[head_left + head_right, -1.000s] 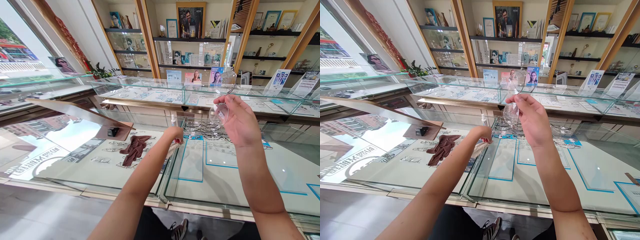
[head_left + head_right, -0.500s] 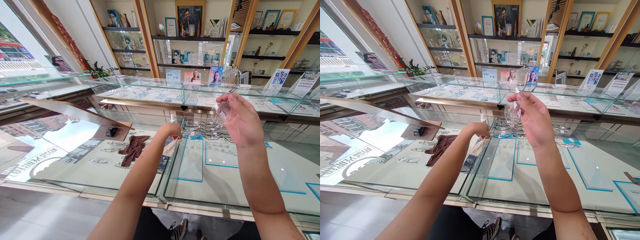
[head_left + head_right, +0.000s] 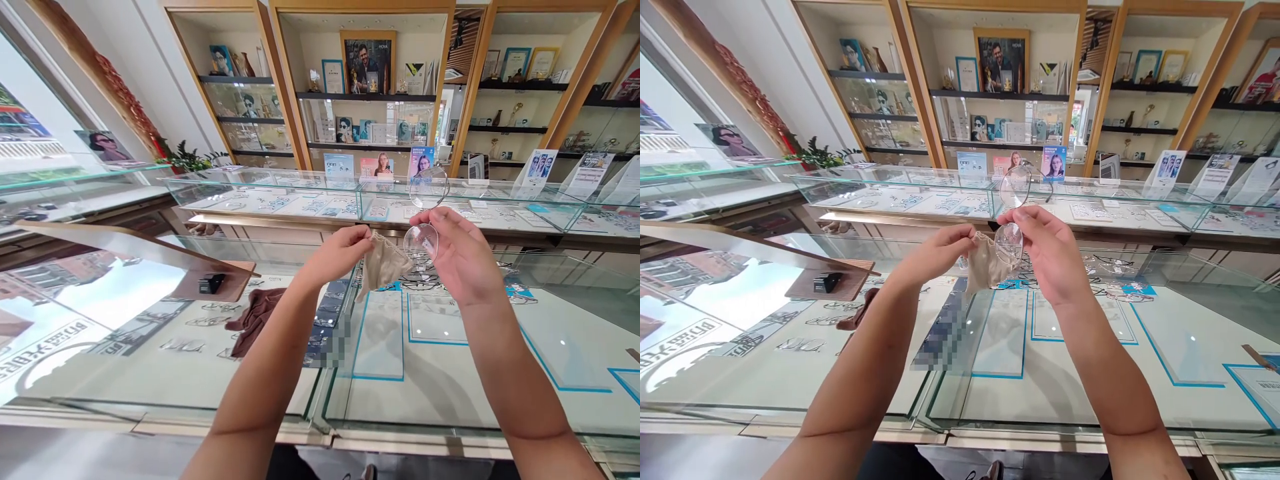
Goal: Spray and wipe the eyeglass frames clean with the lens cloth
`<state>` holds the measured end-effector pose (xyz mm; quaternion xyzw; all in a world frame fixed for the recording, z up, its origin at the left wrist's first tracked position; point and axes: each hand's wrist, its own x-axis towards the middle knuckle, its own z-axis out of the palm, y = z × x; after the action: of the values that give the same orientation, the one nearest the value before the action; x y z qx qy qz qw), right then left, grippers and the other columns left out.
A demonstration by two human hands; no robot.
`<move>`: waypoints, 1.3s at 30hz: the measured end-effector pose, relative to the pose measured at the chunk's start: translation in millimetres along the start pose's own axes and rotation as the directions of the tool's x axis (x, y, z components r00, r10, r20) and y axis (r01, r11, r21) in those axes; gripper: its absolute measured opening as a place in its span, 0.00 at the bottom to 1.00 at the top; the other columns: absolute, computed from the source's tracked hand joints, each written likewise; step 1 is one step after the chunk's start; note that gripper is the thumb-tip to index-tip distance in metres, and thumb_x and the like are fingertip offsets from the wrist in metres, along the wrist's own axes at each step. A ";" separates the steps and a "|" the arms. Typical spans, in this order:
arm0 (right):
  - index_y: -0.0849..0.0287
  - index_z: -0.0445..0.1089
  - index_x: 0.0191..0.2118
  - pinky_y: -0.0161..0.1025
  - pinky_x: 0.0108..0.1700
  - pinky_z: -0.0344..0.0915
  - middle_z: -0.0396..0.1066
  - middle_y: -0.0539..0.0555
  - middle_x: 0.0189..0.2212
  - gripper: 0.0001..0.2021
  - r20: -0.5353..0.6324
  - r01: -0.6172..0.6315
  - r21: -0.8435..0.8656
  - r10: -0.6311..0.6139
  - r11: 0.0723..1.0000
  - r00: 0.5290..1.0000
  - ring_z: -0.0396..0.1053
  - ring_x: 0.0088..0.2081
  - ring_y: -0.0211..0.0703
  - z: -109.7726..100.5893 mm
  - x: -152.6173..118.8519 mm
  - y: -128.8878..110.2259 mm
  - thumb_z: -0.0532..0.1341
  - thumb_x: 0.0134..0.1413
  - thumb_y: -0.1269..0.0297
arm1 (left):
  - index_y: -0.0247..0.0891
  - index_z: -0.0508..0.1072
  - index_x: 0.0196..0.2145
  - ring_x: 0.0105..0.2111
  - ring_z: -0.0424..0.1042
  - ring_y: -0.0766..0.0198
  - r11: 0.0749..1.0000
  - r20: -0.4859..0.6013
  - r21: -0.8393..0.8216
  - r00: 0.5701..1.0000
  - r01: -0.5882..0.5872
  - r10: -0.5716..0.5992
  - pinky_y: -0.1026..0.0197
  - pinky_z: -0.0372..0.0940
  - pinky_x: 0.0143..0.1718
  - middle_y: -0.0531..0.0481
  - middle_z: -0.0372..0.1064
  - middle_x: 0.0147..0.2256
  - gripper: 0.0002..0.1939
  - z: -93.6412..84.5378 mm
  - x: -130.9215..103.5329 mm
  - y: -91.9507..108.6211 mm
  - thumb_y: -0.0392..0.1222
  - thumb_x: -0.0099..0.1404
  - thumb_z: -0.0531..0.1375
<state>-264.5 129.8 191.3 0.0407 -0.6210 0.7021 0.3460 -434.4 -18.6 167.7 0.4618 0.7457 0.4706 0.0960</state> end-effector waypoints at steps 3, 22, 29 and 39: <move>0.50 0.77 0.33 0.47 0.51 0.70 0.78 0.51 0.39 0.11 0.011 -0.019 0.038 0.018 0.999 1.000 0.72 0.44 0.45 2.4 -0.1 0.9 0.72 0.55 0.50 | 0.41 0.58 0.24 0.28 0.54 0.64 0.996 -0.110 -0.064 0.992 -0.065 0.058 0.61 0.50 0.30 0.54 0.52 0.25 0.10 8.2 -6.0 16.1 0.43 0.60 0.55; 0.51 0.78 0.32 0.44 0.49 0.70 0.78 0.50 0.37 0.11 -0.074 -0.070 0.069 0.075 0.995 0.994 0.71 0.40 0.43 9.2 8.6 27.1 0.74 0.49 0.51 | 0.40 0.65 0.31 0.27 0.58 0.67 0.886 -0.177 -0.284 0.929 -0.366 0.326 0.63 0.57 0.30 0.56 0.57 0.27 0.14 23.9 -24.3 35.3 0.49 0.71 0.61; 0.52 0.78 0.31 0.41 0.44 0.69 0.77 0.49 0.34 0.13 -0.115 -0.018 0.085 0.028 0.996 0.993 0.71 0.37 0.41 9.3 10.9 29.2 0.76 0.46 0.50 | 0.39 0.69 0.36 0.33 0.68 0.66 0.891 -0.180 0.016 0.875 -0.454 0.449 0.62 0.64 0.38 0.52 0.72 0.34 0.09 29.7 -33.7 40.3 0.44 0.75 0.58; 0.52 0.77 0.32 0.42 0.46 0.71 0.77 0.49 0.35 0.13 -0.080 0.027 0.112 -0.018 0.993 0.997 0.71 0.38 0.40 12.8 9.7 31.1 0.75 0.49 0.50 | 0.39 0.73 0.38 0.35 0.74 0.67 0.841 -0.410 -0.102 0.793 -0.531 0.451 0.64 0.70 0.40 0.50 0.76 0.36 0.08 48.4 -26.4 36.4 0.45 0.73 0.62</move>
<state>-293.3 122.9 172.6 0.0396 -0.5658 0.7330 0.3754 -370.0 -4.7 162.7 0.5300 0.5489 0.6344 -0.1238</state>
